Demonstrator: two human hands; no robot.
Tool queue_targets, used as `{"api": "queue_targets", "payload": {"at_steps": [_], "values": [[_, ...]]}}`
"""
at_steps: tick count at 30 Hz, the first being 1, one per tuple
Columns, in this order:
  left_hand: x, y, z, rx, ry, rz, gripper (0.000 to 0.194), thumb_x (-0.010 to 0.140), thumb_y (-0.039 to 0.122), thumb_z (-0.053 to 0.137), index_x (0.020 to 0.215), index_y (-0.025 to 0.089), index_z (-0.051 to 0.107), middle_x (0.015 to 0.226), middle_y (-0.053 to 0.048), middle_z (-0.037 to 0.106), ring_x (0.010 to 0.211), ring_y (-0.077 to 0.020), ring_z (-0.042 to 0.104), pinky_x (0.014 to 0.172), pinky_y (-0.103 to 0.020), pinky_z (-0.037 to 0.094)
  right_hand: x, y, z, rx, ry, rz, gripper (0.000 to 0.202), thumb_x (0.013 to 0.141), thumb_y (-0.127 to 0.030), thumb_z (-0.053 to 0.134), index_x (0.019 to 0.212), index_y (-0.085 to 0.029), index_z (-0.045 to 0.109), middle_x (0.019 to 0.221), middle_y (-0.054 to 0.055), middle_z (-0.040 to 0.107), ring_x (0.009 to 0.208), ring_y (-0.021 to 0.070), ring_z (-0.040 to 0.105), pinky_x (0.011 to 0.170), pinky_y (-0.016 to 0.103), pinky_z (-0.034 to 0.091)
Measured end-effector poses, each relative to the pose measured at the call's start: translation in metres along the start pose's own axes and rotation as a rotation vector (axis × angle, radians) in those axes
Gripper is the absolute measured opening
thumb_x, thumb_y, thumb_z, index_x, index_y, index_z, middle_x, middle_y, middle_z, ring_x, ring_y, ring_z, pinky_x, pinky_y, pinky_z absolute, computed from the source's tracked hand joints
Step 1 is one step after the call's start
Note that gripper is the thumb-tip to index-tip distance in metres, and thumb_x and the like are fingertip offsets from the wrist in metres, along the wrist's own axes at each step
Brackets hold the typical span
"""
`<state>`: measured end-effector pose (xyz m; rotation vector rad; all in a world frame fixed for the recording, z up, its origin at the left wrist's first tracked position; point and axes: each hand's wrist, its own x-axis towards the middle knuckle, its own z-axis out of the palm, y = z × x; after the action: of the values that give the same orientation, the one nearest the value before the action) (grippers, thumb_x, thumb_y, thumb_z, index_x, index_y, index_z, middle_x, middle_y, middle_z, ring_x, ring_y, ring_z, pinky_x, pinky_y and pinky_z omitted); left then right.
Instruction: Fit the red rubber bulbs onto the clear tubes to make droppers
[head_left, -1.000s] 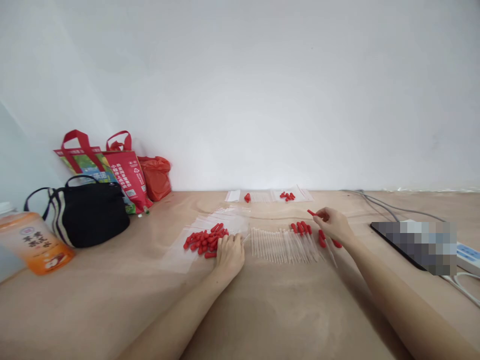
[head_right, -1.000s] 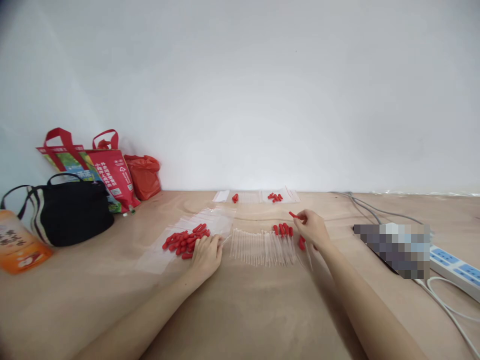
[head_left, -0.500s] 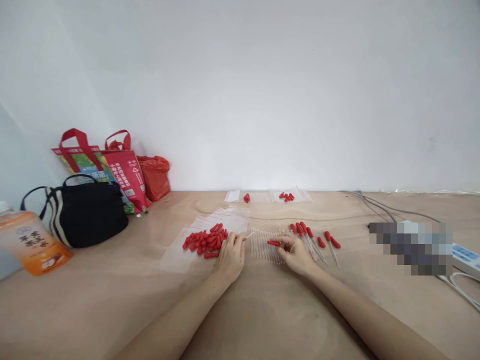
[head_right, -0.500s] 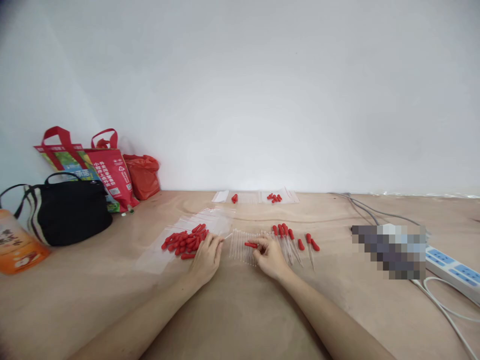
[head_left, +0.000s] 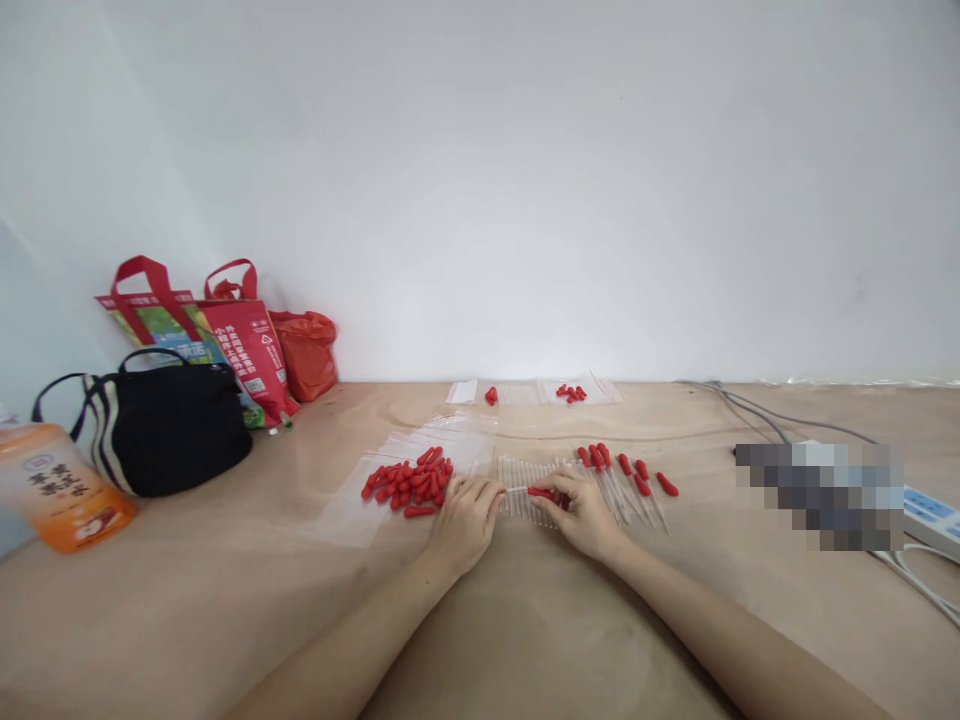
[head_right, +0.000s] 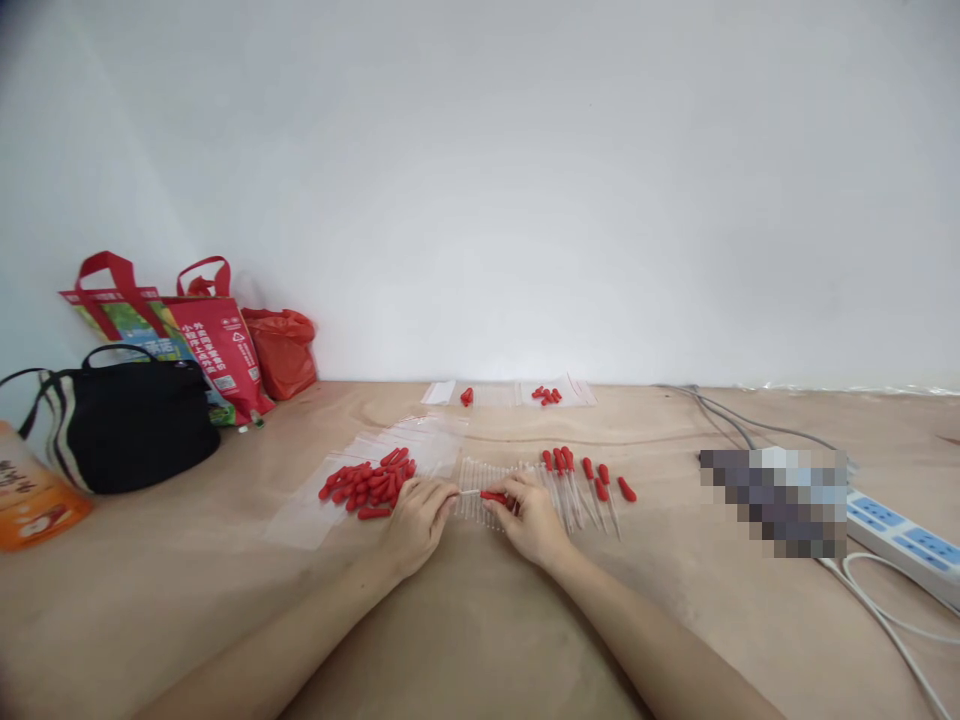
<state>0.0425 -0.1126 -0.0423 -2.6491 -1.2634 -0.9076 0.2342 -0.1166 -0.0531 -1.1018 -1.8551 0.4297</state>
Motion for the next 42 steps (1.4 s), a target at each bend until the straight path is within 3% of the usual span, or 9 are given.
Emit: {"api": "queue_targets", "payload": {"at_steps": [10, 19, 42], "values": [[-0.001, -0.002, 0.001, -0.063, -0.032, 0.042, 0.024, 0.085, 0.013, 0.037, 0.097, 0.021, 0.057, 0.087, -0.003, 0.064, 0.084, -0.0166, 0.055, 0.077, -0.033, 0.033, -0.002, -0.002, 0.005, 0.09, -0.019, 0.024, 0.015, 0.079, -0.028, 0.048, 0.077, -0.017, 0.058, 0.068, 0.002, 0.059, 0.063, 0.013, 0.053, 0.06, 0.025, 0.044], [-0.003, -0.003, -0.001, -0.096, -0.024, 0.075, 0.031, 0.081, 0.007, 0.037, 0.1, 0.021, 0.058, 0.086, -0.003, 0.067, 0.081, -0.0158, 0.058, 0.074, -0.032, 0.032, -0.001, 0.0, 0.004, 0.083, -0.06, -0.041, 0.017, 0.081, -0.027, 0.045, 0.082, -0.019, 0.061, 0.078, 0.005, 0.061, 0.074, 0.016, 0.056, 0.069, 0.03, 0.044], [-0.01, 0.0, 0.003, 0.085, 0.019, 0.183, 0.035, 0.079, 0.005, 0.032, 0.093, 0.021, 0.06, 0.078, -0.002, 0.067, 0.067, -0.014, 0.056, 0.07, -0.033, 0.027, -0.01, -0.007, 0.003, 0.043, -0.152, -0.132, 0.013, 0.081, -0.024, 0.046, 0.082, -0.018, 0.058, 0.077, 0.005, 0.057, 0.072, 0.0147, 0.053, 0.065, 0.027, 0.044]]}}
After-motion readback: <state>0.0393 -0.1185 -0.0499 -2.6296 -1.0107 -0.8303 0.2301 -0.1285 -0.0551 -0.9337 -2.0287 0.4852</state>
